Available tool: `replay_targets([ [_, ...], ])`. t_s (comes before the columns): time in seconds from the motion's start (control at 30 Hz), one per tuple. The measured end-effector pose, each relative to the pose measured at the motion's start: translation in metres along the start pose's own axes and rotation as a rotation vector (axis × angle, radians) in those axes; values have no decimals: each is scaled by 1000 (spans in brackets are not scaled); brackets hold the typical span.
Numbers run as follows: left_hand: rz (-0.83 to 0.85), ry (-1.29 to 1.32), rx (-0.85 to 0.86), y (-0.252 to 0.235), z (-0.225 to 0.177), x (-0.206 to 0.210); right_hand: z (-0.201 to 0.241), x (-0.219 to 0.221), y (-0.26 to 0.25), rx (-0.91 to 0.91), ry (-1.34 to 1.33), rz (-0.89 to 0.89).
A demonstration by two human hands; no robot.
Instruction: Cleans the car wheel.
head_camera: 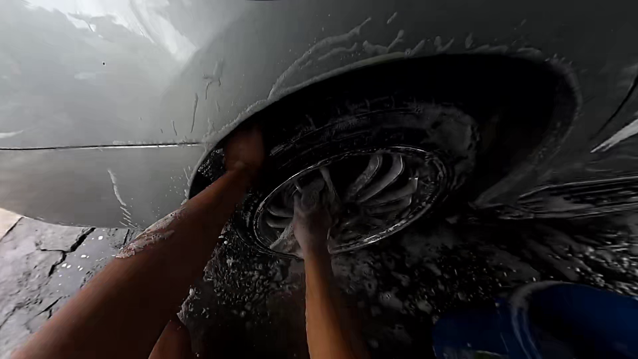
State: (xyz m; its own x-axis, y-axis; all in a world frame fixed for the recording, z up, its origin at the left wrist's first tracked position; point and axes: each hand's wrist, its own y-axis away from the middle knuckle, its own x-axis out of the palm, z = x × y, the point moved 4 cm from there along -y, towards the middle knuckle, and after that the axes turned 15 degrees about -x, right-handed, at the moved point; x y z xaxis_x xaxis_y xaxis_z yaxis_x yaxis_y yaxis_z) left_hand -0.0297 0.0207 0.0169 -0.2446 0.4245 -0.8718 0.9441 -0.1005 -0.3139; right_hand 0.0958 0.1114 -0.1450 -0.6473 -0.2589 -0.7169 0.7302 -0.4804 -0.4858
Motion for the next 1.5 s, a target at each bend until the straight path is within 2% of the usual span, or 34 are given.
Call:
replay_targets([
  [0.07, -69, 205, -27, -4, 4, 3, -18, 10, 21, -36, 108, -47],
  [0.1, -93, 329, -52, -8, 4, 2, -26, 12, 32, 1, 67, -83],
  [0.17, -46, 449, -85, -7, 4, 2, -41, 11, 63, 216, -218, -225],
  [0.23, 0, 438, -95, -5, 5, 1, -45, 6, 84, 434, -578, -406],
  [0.27, -2, 429, -92, -6, 5, -1, -42, -1, 82, 486, -736, -526],
  [0.3, -15, 424, -82, -8, 5, -2, -38, -12, 76, 479, -866, -666],
  [0.37, -41, 420, -61, -10, 6, -2, -28, -43, 55, 344, -1086, -878],
  [0.43, -73, 431, -40, -10, 5, 0, -16, -76, 33, 128, -1164, -921],
  [0.47, -76, 446, -37, -11, 5, 0, -8, -86, 23, 19, -1158, -877],
  [0.53, -75, 464, -41, -11, 5, -1, 0, -86, 7, -133, -1045, -578],
  [0.6, -78, 484, -48, -9, 5, -1, -6, -71, -1, -60, -761, -301],
  [0.63, -69, 504, -55, -7, 5, -1, -12, -66, 0, -36, -582, -224],
  [0.73, -52, 558, -59, -5, 4, -4, -23, -68, -5, 28, -37, -168],
  [0.8, -67, 550, -41, -2, 6, -3, -18, -73, -20, 106, 112, -2],
  [0.83, -103, 557, -24, -1, 6, -2, -14, -75, -32, 125, 148, 35],
  [0.97, -145, 557, 15, 0, 5, -1, 5, -61, -52, 136, 246, -35],
  [1.03, -50, 523, 24, 0, 5, -4, -14, -35, -32, 172, 368, 25],
  [1.1, 0, 512, 45, 3, 4, -4, -42, -12, 2, 226, 490, 173],
  [1.17, 5, 532, 68, 3, 6, -4, -58, 2, 21, 186, 463, 88],
  [1.2, 20, 540, 82, 0, 7, -5, -62, 2, 21, 208, 421, 53],
  [1.27, 14, 553, 118, 0, 7, -5, -41, -18, 13, 356, 317, 93],
  [1.33, 47, 569, 134, 0, 6, -6, -20, -36, -6, 421, 337, 99],
  [1.43, 87, 574, 102, -4, 6, -3, -17, -30, -24, 466, 502, 222],
  [1.5, 62, 572, 84, -6, 6, 1, -14, -20, -23, 445, 595, 424],
])
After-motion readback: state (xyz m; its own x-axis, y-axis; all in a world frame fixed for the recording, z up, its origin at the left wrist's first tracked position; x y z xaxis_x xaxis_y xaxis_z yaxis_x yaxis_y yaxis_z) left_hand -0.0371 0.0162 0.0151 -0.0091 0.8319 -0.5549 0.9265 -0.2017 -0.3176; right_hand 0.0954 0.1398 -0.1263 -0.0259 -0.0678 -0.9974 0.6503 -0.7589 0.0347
